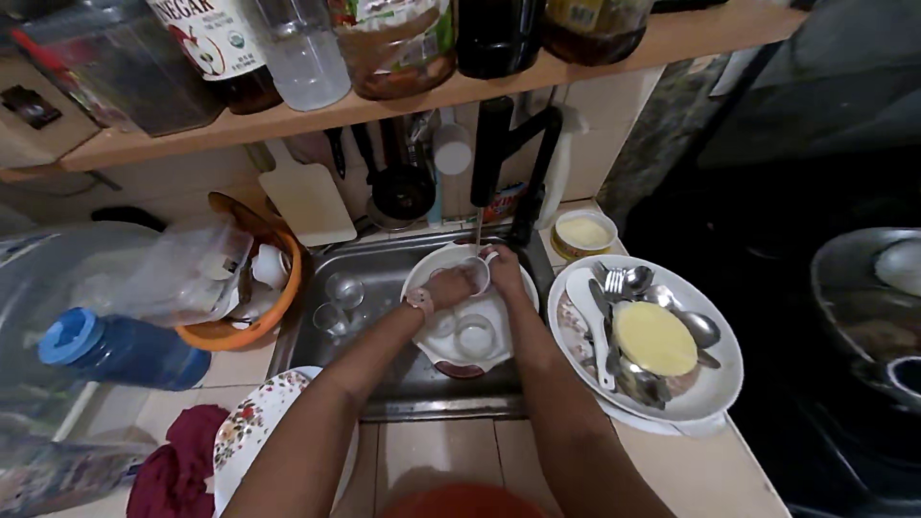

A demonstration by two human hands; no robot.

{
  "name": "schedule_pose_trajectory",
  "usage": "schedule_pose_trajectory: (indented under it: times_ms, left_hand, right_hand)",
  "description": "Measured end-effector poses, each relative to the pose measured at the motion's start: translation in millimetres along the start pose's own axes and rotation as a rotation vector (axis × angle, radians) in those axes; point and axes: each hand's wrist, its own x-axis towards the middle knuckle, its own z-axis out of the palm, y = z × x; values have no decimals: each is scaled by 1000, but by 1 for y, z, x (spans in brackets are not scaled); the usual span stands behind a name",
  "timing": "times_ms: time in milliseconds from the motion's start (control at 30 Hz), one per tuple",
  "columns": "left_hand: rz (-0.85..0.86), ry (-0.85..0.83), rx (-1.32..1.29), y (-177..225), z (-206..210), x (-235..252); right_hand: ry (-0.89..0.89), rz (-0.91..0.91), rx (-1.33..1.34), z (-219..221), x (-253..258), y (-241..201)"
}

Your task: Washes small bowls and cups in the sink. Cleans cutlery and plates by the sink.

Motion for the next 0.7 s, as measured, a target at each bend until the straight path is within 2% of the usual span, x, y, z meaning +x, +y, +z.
schedule_pose_trajectory:
  times_ms: [67, 167, 267, 333, 367, 433, 533, 567, 633, 700]
  left_hand:
    - [58, 58, 154, -14, 6, 5]
    - [-116, 85, 96, -1, 3, 10]
    - [-408, 81, -421, 33, -20, 9]
    - [-518, 106, -744, 49, -38, -7]
    - [-539, 94, -807, 52, -43, -12]
    - [-529, 43, -739, 59, -52, -16]
    - [-354, -4, -313, 53, -46, 4]
    - [-291, 35, -275, 43, -38, 7]
    - [-225, 197, -432, 29, -24, 2]
    - [-293, 348, -712, 27, -18, -10]
  right_hand:
    - [-1, -28, -10, 0, 0, 0]
    - [72, -83, -54, 8, -2, -11]
    - [176, -118, -18, 16, -1, -5]
    - [199, -68, 75, 22, 0, 5]
    - [198, -29, 140, 24, 0, 10]
    - [199, 120, 239, 27, 0, 16]
    - [227, 409, 314, 26, -7, 18]
    - [219, 493, 343, 25, -12, 18]
    - [144, 605, 414, 21, -22, 20]
    - [37, 774, 587, 15, -29, 18]
